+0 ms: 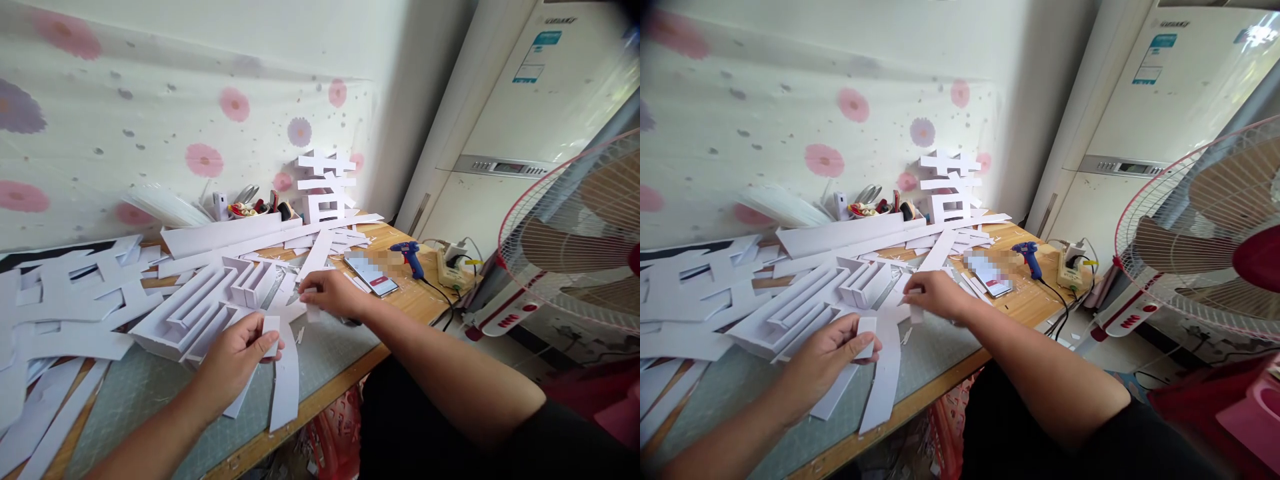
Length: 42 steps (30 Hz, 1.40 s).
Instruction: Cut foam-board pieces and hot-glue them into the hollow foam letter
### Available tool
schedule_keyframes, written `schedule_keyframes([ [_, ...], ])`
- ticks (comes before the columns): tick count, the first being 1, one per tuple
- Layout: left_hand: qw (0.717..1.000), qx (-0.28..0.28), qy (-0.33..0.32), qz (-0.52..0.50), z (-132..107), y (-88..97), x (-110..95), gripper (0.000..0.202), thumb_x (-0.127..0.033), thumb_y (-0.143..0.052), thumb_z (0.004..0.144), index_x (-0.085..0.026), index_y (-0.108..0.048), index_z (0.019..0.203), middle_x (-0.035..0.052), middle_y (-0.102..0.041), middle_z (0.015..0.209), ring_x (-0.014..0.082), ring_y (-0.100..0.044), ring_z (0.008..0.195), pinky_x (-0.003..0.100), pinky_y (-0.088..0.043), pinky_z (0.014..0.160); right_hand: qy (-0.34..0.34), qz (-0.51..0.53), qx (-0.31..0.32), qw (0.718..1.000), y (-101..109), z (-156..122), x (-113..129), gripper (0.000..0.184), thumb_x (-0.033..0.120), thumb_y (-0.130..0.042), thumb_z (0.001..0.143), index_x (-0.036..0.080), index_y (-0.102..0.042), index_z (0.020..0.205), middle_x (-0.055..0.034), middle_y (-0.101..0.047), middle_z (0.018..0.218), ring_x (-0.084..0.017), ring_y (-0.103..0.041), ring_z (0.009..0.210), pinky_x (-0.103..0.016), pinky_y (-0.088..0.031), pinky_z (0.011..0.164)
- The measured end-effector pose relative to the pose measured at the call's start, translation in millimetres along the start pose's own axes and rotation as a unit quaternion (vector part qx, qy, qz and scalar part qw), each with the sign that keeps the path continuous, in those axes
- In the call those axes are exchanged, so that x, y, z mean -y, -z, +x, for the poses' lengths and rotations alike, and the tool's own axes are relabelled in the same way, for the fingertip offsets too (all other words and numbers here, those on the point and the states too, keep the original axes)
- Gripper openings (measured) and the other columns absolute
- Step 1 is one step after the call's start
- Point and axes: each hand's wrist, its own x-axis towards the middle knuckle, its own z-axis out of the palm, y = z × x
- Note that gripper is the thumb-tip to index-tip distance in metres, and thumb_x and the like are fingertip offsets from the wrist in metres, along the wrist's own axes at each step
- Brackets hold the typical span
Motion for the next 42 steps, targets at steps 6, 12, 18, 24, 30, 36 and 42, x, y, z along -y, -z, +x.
schedule_keyframes([
  [6, 0.991, -0.021, -0.096, 0.095, 3, 4.1, 3, 0.019, -0.040, -0.066, 0.077, -0.021, -0.068, 0.077, 0.0002, -0.061, 0.075, 0.0181, -0.056, 0.073, 0.027, -0.044, 0.069, -0.090, -0.077, -0.094, 0.989, 41, 5, -42, 0.017, 0.028, -0.079, 0.064, 0.022, -0.074, 0.078, 0.0017, -0.070, 0.072, -0.014, -0.060, 0.065, -0.023, -0.041, 0.063],
  [12, 0.984, -0.038, -0.126, 0.118, 2, 8.8, 8, 0.021, -0.042, -0.064, 0.080, -0.022, -0.063, 0.073, -0.0025, -0.054, 0.064, 0.0152, -0.048, 0.062, 0.024, -0.040, 0.059, -0.274, -0.130, -0.483, 0.822, 121, -41, -116, 0.032, 0.029, -0.044, 0.092, 0.008, -0.066, 0.102, -0.0151, -0.067, 0.099, -0.024, -0.060, 0.090, -0.037, -0.046, 0.079],
  [18, 0.991, -0.087, -0.100, 0.028, 3, 6.7, 9, 0.027, -0.045, -0.069, 0.075, -0.026, -0.063, 0.093, -0.0011, -0.065, 0.073, 0.0179, -0.058, 0.067, 0.027, -0.047, 0.064, -0.321, -0.108, -0.558, 0.758, 129, -78, -169, 0.032, 0.034, -0.057, 0.093, 0.018, -0.057, 0.120, -0.0086, -0.058, 0.122, -0.021, -0.061, 0.103, -0.042, -0.053, 0.087],
  [24, 0.992, -0.087, -0.087, 0.029, -2, 6.1, 1, 0.029, -0.052, -0.067, 0.074, -0.025, -0.067, 0.084, 0.0007, -0.067, 0.074, 0.0189, -0.060, 0.068, 0.029, -0.051, 0.067, -0.375, -0.072, -0.467, 0.798, 123, -56, -169, 0.031, 0.034, -0.058, 0.092, 0.016, -0.058, 0.118, -0.0083, -0.060, 0.118, -0.021, -0.061, 0.101, -0.042, -0.053, 0.086],
  [30, 0.984, -0.116, -0.118, 0.068, 1, 18.6, 6, 0.024, -0.049, -0.066, 0.079, -0.026, -0.070, 0.086, -0.0001, -0.067, 0.076, 0.0186, -0.060, 0.074, 0.029, -0.049, 0.073, -0.295, 0.003, -0.460, 0.837, 117, -47, -115, 0.024, 0.032, -0.060, 0.081, 0.011, -0.065, 0.091, -0.0098, -0.067, 0.081, -0.023, -0.065, 0.076, -0.033, -0.051, 0.066],
  [36, 0.980, -0.153, -0.120, -0.043, 3, 23.0, 1, 0.021, -0.039, -0.070, 0.079, -0.025, -0.068, 0.093, -0.0014, -0.067, 0.081, 0.0147, -0.059, 0.071, 0.025, -0.048, 0.067, -0.070, 0.211, -0.261, 0.939, 56, -43, -25, 0.034, 0.044, -0.074, 0.066, 0.016, -0.065, 0.084, -0.0035, -0.064, 0.069, -0.013, -0.054, 0.053, -0.027, -0.046, 0.048],
  [42, 0.972, -0.144, -0.136, -0.126, 3, 22.4, -4, 0.014, -0.033, -0.072, 0.078, -0.022, -0.066, 0.085, -0.0031, -0.065, 0.076, 0.0115, -0.057, 0.069, 0.022, -0.047, 0.066, 0.061, 0.250, -0.027, 0.966, 11, -51, 21, 0.021, 0.033, -0.072, 0.074, 0.018, -0.062, 0.085, -0.0022, -0.064, 0.076, -0.014, -0.059, 0.069, -0.027, -0.050, 0.062],
])
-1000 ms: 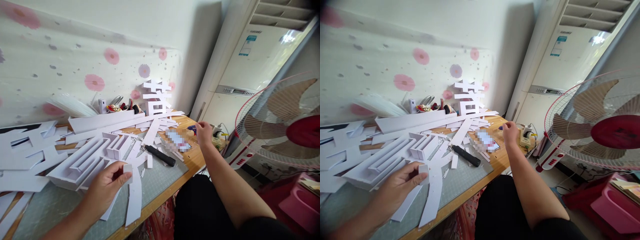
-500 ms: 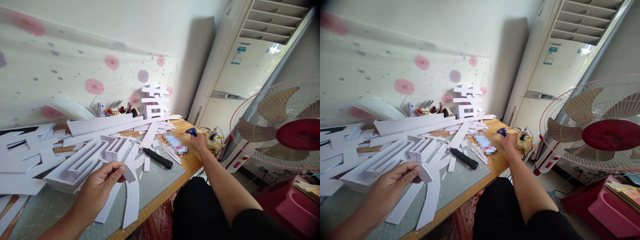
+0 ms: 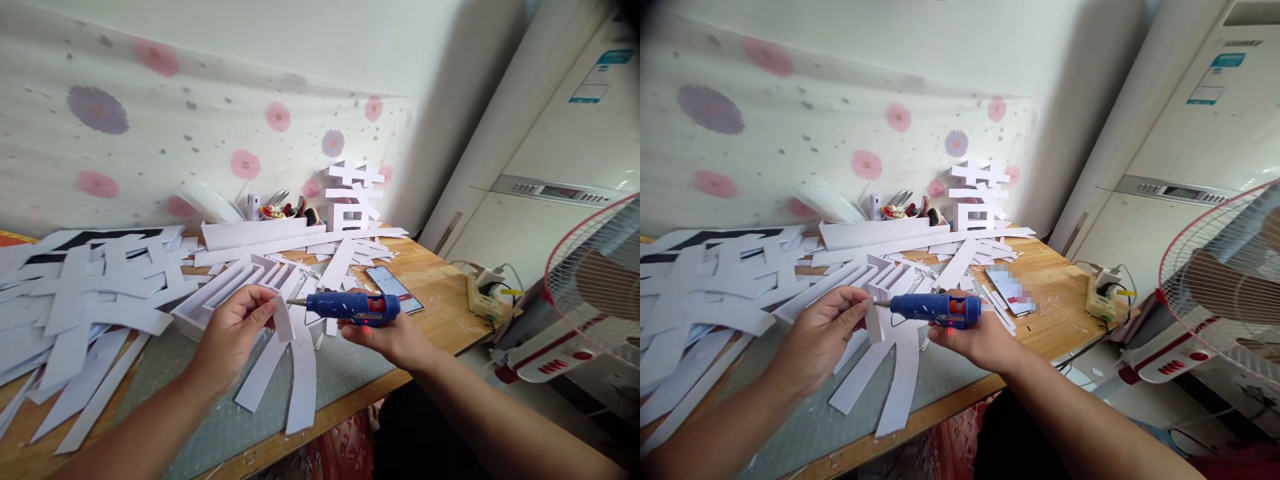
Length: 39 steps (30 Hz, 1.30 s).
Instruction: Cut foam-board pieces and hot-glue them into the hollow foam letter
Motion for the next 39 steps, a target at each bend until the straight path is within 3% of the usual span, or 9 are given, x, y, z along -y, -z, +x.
schedule_keyframes([
  [7, 0.998, 0.036, 0.025, -0.038, -0.2, 1.0, 1.1, 0.016, -0.033, -0.072, 0.078, -0.020, -0.065, 0.083, -0.0022, -0.064, 0.073, 0.0117, -0.056, 0.066, 0.024, -0.047, 0.064, -0.023, -0.048, 0.008, 0.999, 0.7, 2.4, -3.8, 0.021, 0.036, -0.067, 0.078, 0.017, -0.059, 0.073, 0.0005, -0.055, 0.068, -0.011, -0.050, 0.062, -0.025, -0.043, 0.058],
  [13, 0.998, 0.045, 0.009, -0.040, -0.6, 2.0, 0.0, 0.013, -0.031, -0.071, 0.078, -0.020, -0.066, 0.082, -0.0027, -0.063, 0.071, 0.0108, -0.054, 0.064, 0.024, -0.045, 0.061, -0.022, -0.043, -0.008, 0.999, -1.1, 1.6, -3.3, 0.020, 0.034, -0.066, 0.077, 0.018, -0.055, 0.072, 0.0034, -0.048, 0.062, -0.009, -0.042, 0.056, -0.024, -0.040, 0.054],
  [39, 0.998, 0.048, 0.002, -0.037, -0.4, 3.1, -0.3, 0.011, -0.030, -0.070, 0.080, -0.021, -0.065, 0.083, -0.0033, -0.061, 0.070, 0.0095, -0.053, 0.063, 0.023, -0.043, 0.060, -0.011, -0.084, -0.012, 0.996, -1.4, -1.0, -7.1, 0.016, 0.034, -0.068, 0.076, 0.019, -0.062, 0.076, 0.0018, -0.056, 0.067, -0.011, -0.049, 0.061, -0.024, -0.046, 0.058],
])
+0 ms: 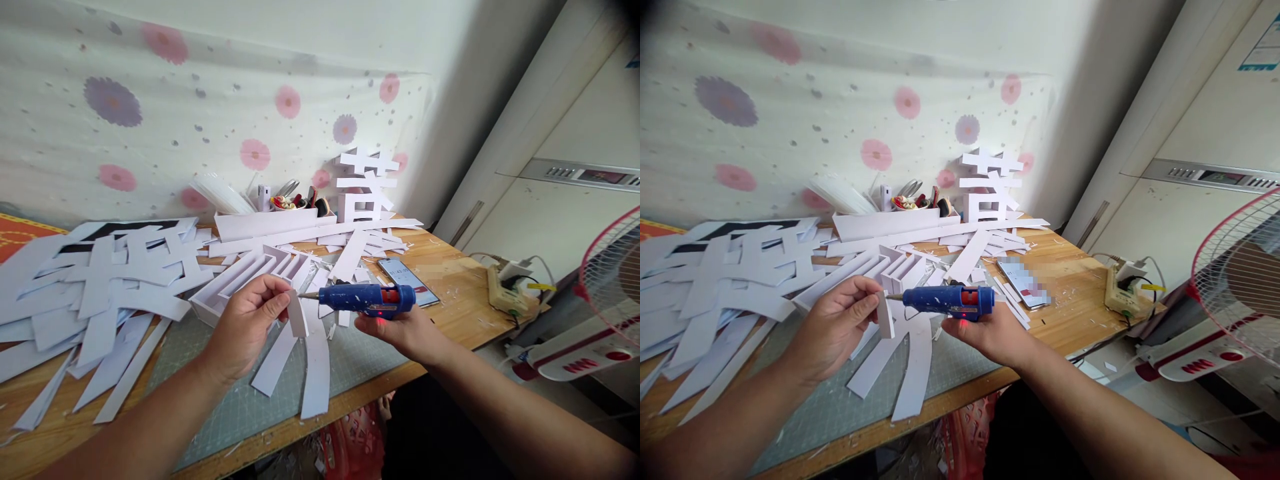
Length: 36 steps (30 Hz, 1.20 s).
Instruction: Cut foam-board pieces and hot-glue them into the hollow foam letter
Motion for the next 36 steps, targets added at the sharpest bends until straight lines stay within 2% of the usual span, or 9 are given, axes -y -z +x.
schedule_keyframes([
  [9, 0.999, -0.014, 0.025, -0.045, 1, 0.9, -3, 0.013, -0.029, -0.073, 0.076, -0.020, -0.066, 0.081, -0.0034, -0.062, 0.068, 0.0092, -0.053, 0.062, 0.022, -0.043, 0.059, 0.004, -0.018, 0.003, 1.000, 0, -1, 3, 0.017, 0.034, -0.067, 0.075, 0.019, -0.062, 0.078, -0.0002, -0.059, 0.071, -0.013, -0.052, 0.066, -0.025, -0.049, 0.060],
  [15, 0.997, -0.023, 0.030, -0.068, 2, -0.6, -6, 0.014, -0.028, -0.076, 0.073, -0.020, -0.066, 0.079, -0.0041, -0.062, 0.066, 0.0081, -0.053, 0.060, 0.020, -0.043, 0.058, -0.001, -0.012, 0.016, 1.000, 0, -2, 6, 0.018, 0.035, -0.067, 0.075, 0.019, -0.058, 0.078, 0.0002, -0.057, 0.069, -0.012, -0.050, 0.063, -0.025, -0.047, 0.057],
  [20, 0.995, -0.035, 0.031, -0.084, 5, 0.3, -5, 0.017, -0.029, -0.079, 0.071, -0.020, -0.066, 0.078, -0.0039, -0.063, 0.067, 0.0082, -0.054, 0.060, 0.019, -0.044, 0.058, 0.012, -0.024, 0.026, 0.999, -1, -2, 10, 0.019, 0.033, -0.065, 0.075, 0.020, -0.053, 0.071, 0.0019, -0.051, 0.062, -0.011, -0.045, 0.057, -0.024, -0.043, 0.051],
  [30, 0.995, -0.035, 0.032, -0.090, 5, 4.4, -5, 0.013, -0.028, -0.075, 0.076, -0.021, -0.065, 0.081, -0.0045, -0.060, 0.065, 0.0078, -0.052, 0.059, 0.019, -0.043, 0.056, -0.011, -0.007, 0.044, 0.999, -1, -5, 12, 0.020, 0.033, -0.066, 0.074, 0.020, -0.051, 0.072, 0.0021, -0.051, 0.062, -0.011, -0.045, 0.056, -0.025, -0.043, 0.052],
  [36, 0.994, -0.048, 0.038, -0.089, 6, 3.7, -6, 0.015, -0.027, -0.077, 0.073, -0.021, -0.065, 0.080, -0.0034, -0.061, 0.065, 0.0092, -0.052, 0.058, 0.020, -0.043, 0.054, 0.008, -0.001, 0.057, 0.998, -1, -3, 14, 0.021, 0.028, -0.065, 0.074, 0.020, -0.047, 0.067, 0.0032, -0.048, 0.062, -0.010, -0.044, 0.056, -0.024, -0.042, 0.052],
])
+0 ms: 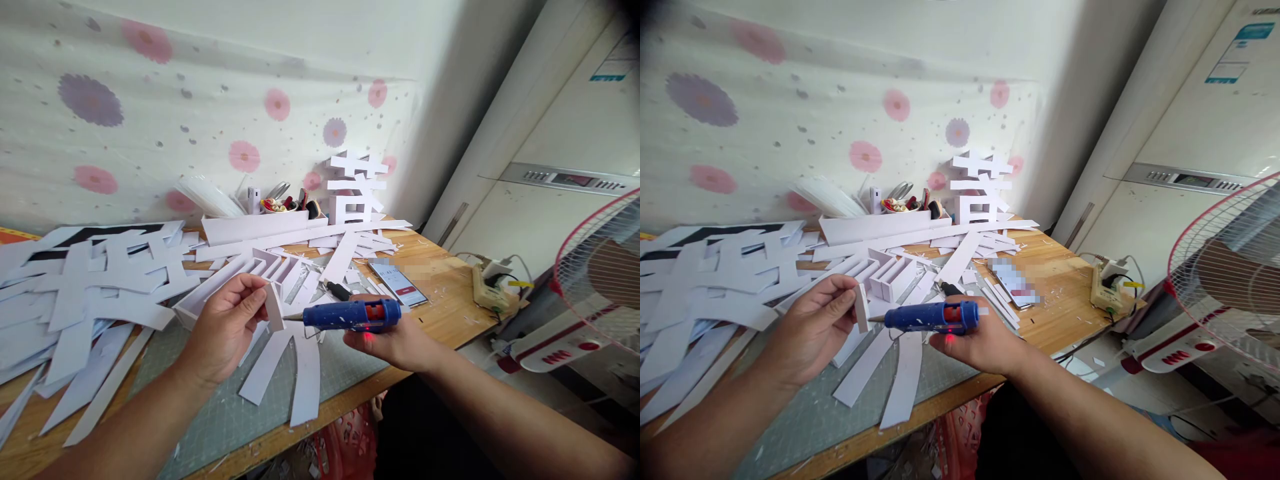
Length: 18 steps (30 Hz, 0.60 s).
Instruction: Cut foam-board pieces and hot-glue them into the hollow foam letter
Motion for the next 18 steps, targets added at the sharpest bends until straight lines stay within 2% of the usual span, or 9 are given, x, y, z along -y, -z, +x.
schedule_keyframes([
  [5, 1.000, -0.010, 0.002, 0.012, 1, -0.8, -2, 0.016, -0.026, -0.077, 0.072, -0.020, -0.065, 0.080, -0.0029, -0.061, 0.062, 0.0103, -0.052, 0.056, 0.020, -0.043, 0.051, 0.017, -0.020, 0.002, 1.000, 3, 2, 2, 0.017, 0.026, -0.065, 0.073, 0.019, -0.049, 0.072, 0.0020, -0.051, 0.068, -0.010, -0.046, 0.060, -0.024, -0.042, 0.055],
  [10, 0.999, -0.029, 0.029, 0.027, 0, 0.6, -1, 0.015, -0.026, -0.077, 0.072, -0.022, -0.064, 0.079, -0.0035, -0.064, 0.064, 0.0108, -0.055, 0.059, 0.021, -0.046, 0.057, 0.033, -0.040, -0.001, 0.999, 7, 3, -1, 0.018, 0.026, -0.065, 0.072, 0.019, -0.049, 0.069, 0.0026, -0.050, 0.067, -0.010, -0.045, 0.058, -0.022, -0.039, 0.053],
  [18, 0.990, -0.076, 0.082, 0.087, 1, 4.6, -3, 0.024, -0.039, -0.083, 0.062, -0.026, -0.067, 0.075, -0.0038, -0.067, 0.065, 0.0136, -0.057, 0.062, 0.023, -0.049, 0.057, 0.023, -0.025, 0.013, 0.999, 14, 7, -7, 0.014, 0.026, -0.064, 0.070, 0.019, -0.052, 0.068, 0.0011, -0.054, 0.067, -0.009, -0.046, 0.056, -0.020, -0.041, 0.052],
])
